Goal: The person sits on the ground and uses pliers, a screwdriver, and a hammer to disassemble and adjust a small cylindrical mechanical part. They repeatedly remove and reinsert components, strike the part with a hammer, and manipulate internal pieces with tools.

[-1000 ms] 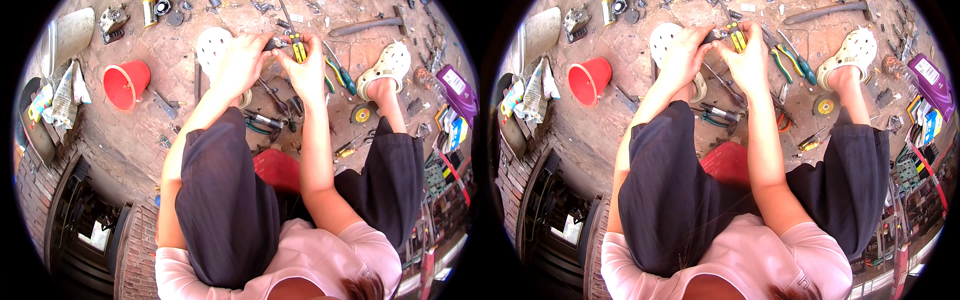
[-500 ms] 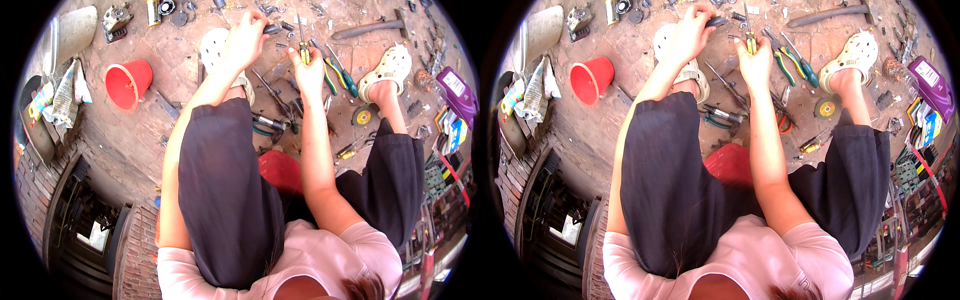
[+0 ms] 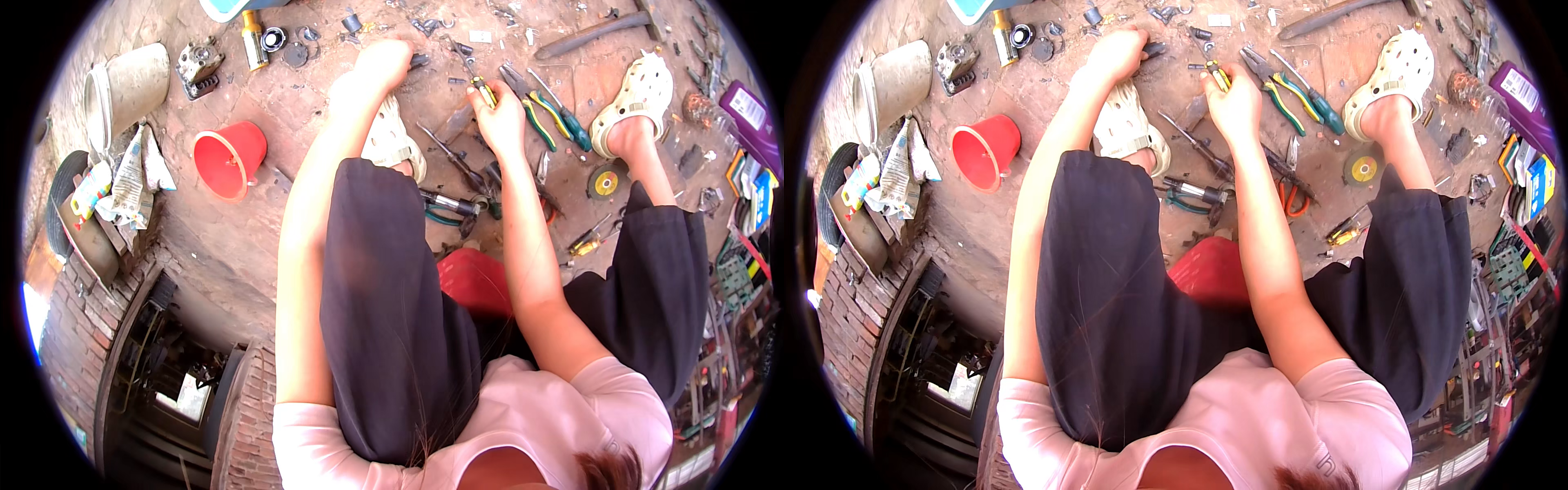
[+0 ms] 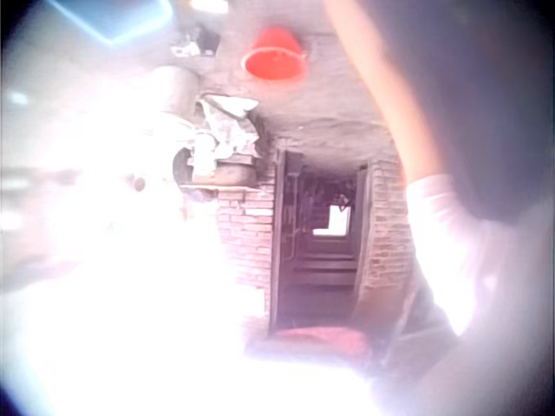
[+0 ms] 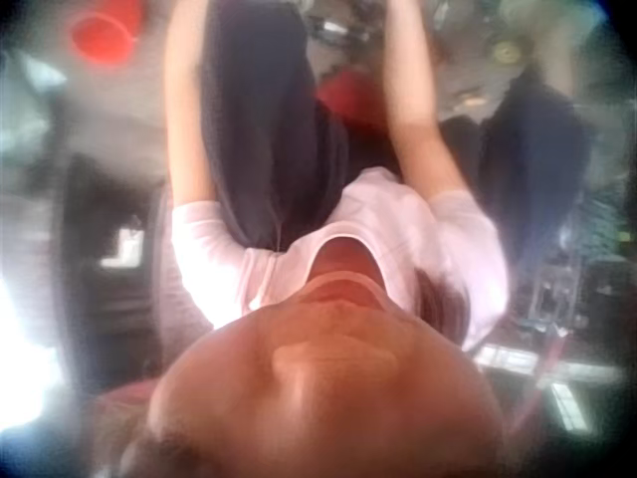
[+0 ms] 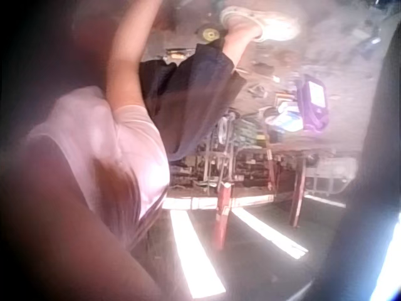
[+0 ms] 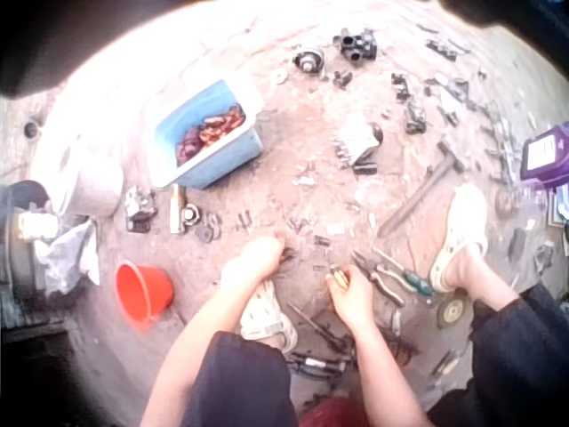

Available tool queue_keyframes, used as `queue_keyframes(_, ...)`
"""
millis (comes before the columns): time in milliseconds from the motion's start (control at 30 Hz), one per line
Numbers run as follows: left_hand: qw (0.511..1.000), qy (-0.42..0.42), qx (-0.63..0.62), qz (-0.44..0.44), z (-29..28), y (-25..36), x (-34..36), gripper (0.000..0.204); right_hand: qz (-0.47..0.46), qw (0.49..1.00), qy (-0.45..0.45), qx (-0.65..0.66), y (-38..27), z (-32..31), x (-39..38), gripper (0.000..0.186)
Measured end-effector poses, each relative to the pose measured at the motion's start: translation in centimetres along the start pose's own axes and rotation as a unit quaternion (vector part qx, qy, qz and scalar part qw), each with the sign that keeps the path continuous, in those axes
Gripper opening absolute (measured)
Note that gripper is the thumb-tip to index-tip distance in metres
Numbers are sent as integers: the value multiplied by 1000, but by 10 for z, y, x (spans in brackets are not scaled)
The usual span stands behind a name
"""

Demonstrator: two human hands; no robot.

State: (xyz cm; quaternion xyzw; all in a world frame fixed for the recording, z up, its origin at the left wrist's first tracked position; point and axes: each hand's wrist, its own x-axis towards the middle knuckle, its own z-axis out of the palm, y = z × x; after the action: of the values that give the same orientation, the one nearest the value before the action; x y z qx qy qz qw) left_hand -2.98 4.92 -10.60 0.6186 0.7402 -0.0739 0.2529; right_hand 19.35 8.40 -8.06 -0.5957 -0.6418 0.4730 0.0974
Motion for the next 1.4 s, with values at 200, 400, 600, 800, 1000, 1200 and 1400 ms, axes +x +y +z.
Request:
queue_keyframes(200,994,-99,18,-39,-16,3,2,22,3,994,-75,-81,-9,-3,-8,36)
queue_keyframes(400,993,-101,5,-54,-1,-8,-4,25,-5,992,-100,-82,-12,-1,-10,36)
queue_keyframes(600,898,209,-316,-224,-15,-41,-60,25,-17,999,12,-27,-12,-14,-3,43)
queue_keyframes(800,820,298,-311,-378,53,-58,-165,27,-41,991,120,-36,23,-24,22,39)
queue_keyframes(1000,855,183,-298,-382,91,-23,-178,35,-120,945,230,-198,34,-25,14,42)
queue_keyframes(1200,877,228,-188,-379,97,-29,-183,28,-91,979,165,-82,31,-12,-23,27)
queue_keyframes(1400,590,454,-592,-308,2,-26,-195,10,-80,986,84,-122,60,-5,-56,27)
